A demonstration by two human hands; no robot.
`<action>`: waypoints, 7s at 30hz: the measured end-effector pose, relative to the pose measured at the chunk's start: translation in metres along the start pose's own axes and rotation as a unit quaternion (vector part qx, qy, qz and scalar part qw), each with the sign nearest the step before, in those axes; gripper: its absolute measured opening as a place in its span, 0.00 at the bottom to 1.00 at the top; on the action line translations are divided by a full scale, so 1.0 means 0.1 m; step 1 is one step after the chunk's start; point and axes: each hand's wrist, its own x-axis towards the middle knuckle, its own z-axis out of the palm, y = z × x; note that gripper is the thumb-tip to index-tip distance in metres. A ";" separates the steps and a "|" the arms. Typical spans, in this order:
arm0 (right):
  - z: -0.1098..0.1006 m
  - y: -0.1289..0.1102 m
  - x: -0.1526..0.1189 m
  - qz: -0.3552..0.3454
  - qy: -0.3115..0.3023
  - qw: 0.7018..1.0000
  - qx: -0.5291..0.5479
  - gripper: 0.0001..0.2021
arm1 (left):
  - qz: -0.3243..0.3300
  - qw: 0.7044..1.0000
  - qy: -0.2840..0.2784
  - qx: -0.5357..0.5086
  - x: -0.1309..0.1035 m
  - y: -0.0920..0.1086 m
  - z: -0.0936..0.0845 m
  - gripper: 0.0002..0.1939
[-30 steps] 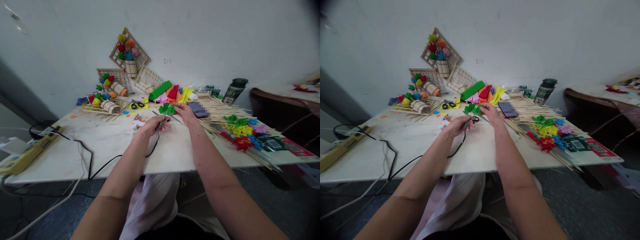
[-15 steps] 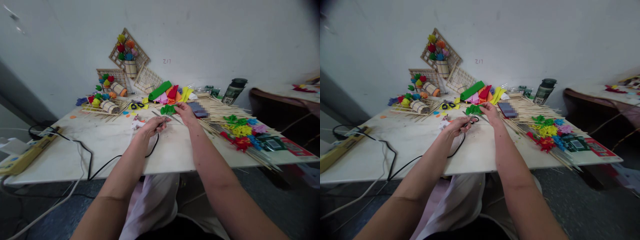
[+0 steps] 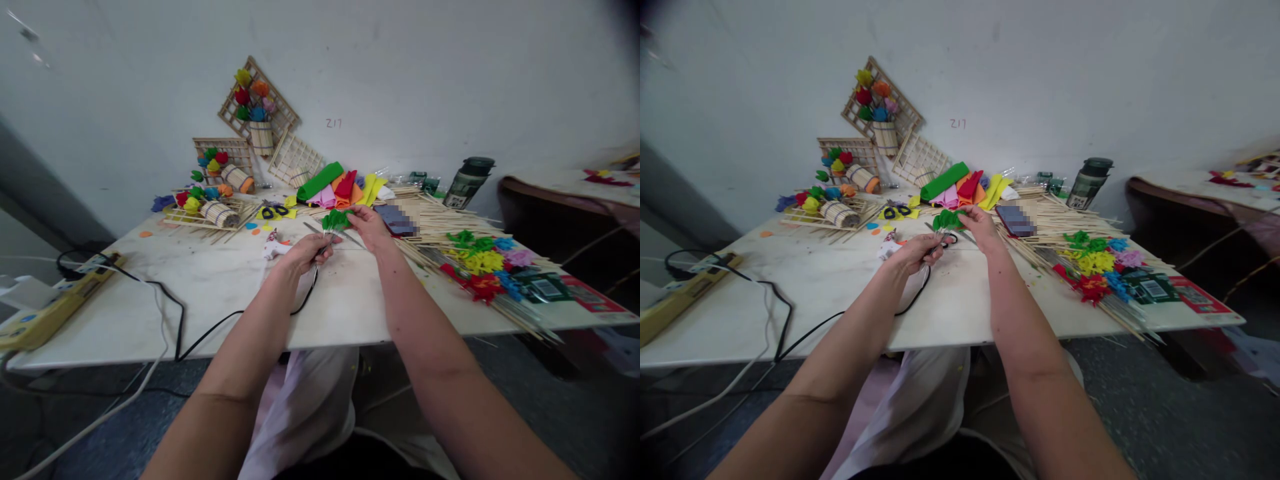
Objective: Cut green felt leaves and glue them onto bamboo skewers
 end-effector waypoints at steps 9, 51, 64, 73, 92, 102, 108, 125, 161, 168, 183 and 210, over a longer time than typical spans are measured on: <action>0.05 -0.06 -0.03 0.004 0.019 1.000 0.009 0.18 | 0.009 1.000 -0.025 -0.013 0.03 -0.06 -0.04 0.13; 0.03 -0.06 -0.03 -0.016 0.007 0.999 -0.031 0.14 | 0.009 0.999 0.045 0.020 0.06 -0.06 0.03 0.10; -0.01 -0.02 0.00 -0.024 0.014 0.998 -0.050 0.14 | 0.069 0.997 0.045 0.013 0.09 -0.11 0.00 0.12; 0.04 -0.06 -0.02 -0.021 -0.010 0.999 -0.035 0.13 | 0.070 0.996 0.054 0.016 0.10 -0.11 0.00 0.10; 0.02 -0.07 -0.04 0.038 -0.020 0.999 -0.001 0.12 | -0.017 0.998 0.054 -0.023 0.02 0.00 0.04 0.10; 0.01 -0.04 -0.03 0.037 -0.030 0.999 -0.014 0.13 | 0.002 1.000 0.020 0.002 0.01 0.00 0.04 0.14; 0.01 -0.06 -0.04 0.036 -0.027 0.999 -0.020 0.16 | 0.000 1.000 0.018 0.001 0.04 -0.05 0.00 0.14; 0.02 -0.04 -0.04 0.024 0.001 0.999 -0.022 0.16 | -0.001 0.998 0.058 -0.036 0.03 0.00 0.05 0.10; 0.10 -0.09 -0.07 0.009 -0.049 0.997 -0.066 0.12 | 0.015 0.999 -0.004 -0.028 0.01 -0.01 0.00 0.08; 0.11 -0.02 -0.05 0.005 -0.062 0.996 -0.059 0.13 | 0.023 1.000 -0.004 0.003 0.02 -0.02 -0.02 0.10; 0.32 -0.21 -0.24 0.093 -0.176 0.970 0.139 0.25 | -0.020 0.984 -0.118 -0.130 -0.02 0.04 -0.03 0.07; 0.36 -0.21 -0.22 -0.008 -0.118 0.992 -0.042 0.27 | -0.044 0.983 -0.104 -0.144 0.01 0.00 -0.04 0.07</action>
